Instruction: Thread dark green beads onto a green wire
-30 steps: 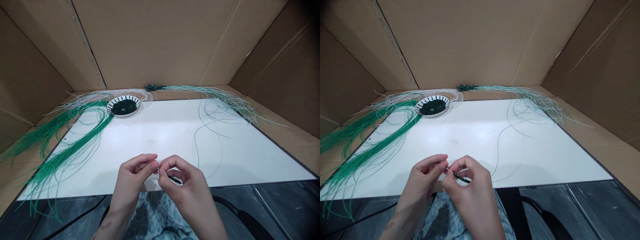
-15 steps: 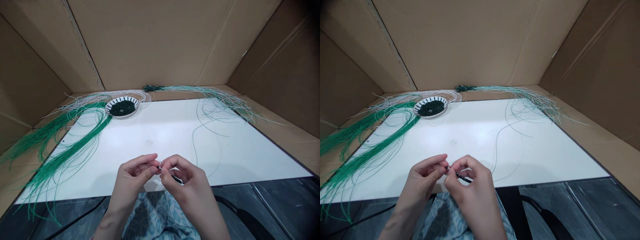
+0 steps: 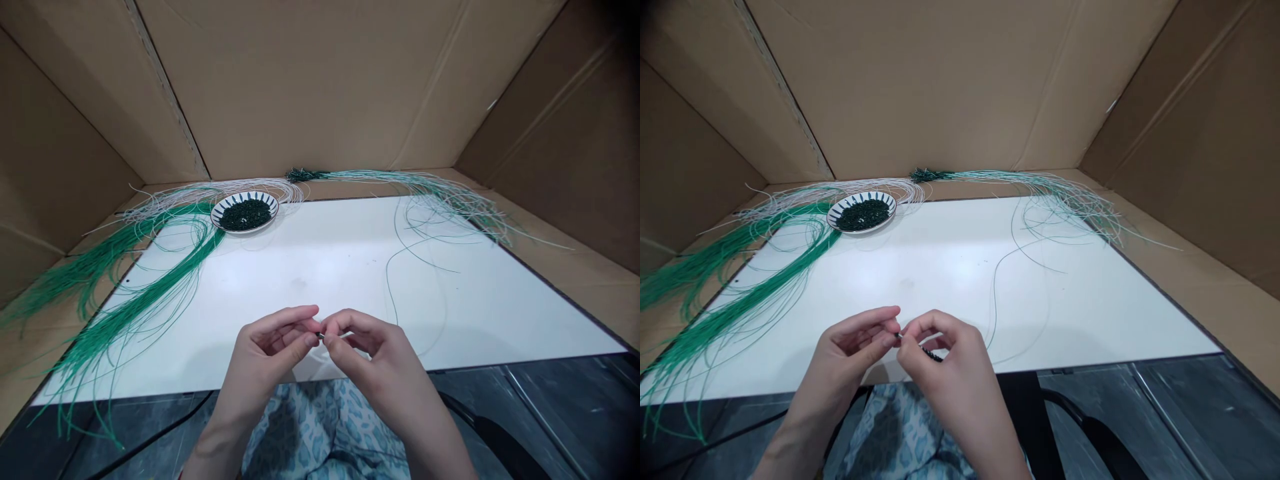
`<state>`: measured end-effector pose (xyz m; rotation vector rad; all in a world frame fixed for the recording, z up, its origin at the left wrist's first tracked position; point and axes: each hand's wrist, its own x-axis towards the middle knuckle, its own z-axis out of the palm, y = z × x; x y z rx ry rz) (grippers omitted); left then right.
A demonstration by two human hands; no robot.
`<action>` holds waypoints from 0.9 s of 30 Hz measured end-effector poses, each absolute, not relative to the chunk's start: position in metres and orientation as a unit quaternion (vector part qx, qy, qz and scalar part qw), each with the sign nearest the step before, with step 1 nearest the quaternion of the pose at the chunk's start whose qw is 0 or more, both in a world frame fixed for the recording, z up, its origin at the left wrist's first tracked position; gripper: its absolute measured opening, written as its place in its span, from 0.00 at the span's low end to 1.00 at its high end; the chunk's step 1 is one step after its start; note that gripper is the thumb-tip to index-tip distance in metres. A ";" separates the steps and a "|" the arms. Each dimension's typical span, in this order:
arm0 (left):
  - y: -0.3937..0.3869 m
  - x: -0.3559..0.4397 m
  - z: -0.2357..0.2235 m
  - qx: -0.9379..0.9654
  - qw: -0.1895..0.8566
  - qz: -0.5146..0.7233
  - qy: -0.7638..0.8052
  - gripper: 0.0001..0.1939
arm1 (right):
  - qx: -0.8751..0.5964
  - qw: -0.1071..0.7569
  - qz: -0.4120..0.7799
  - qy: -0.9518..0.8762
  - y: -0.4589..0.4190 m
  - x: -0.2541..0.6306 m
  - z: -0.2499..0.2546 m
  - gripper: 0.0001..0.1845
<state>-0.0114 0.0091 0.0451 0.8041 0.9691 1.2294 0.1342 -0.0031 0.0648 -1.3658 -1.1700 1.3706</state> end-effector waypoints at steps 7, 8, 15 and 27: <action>0.007 -0.008 0.049 0.341 0.633 0.552 0.421 0.10 | -0.535 0.423 0.559 -0.471 -0.002 0.133 0.065 0.06; 0.007 -0.008 0.049 0.341 0.633 0.554 0.420 0.10 | -0.535 0.427 0.556 -0.472 -0.002 0.133 0.064 0.06; 0.007 -0.007 0.049 0.346 0.635 0.553 0.414 0.10 | -0.549 0.424 0.556 -0.457 -0.003 0.133 0.064 0.06; 0.009 -0.012 0.042 0.470 0.555 0.559 0.399 0.15 | -0.545 0.430 0.557 -0.457 -0.001 0.132 0.061 0.06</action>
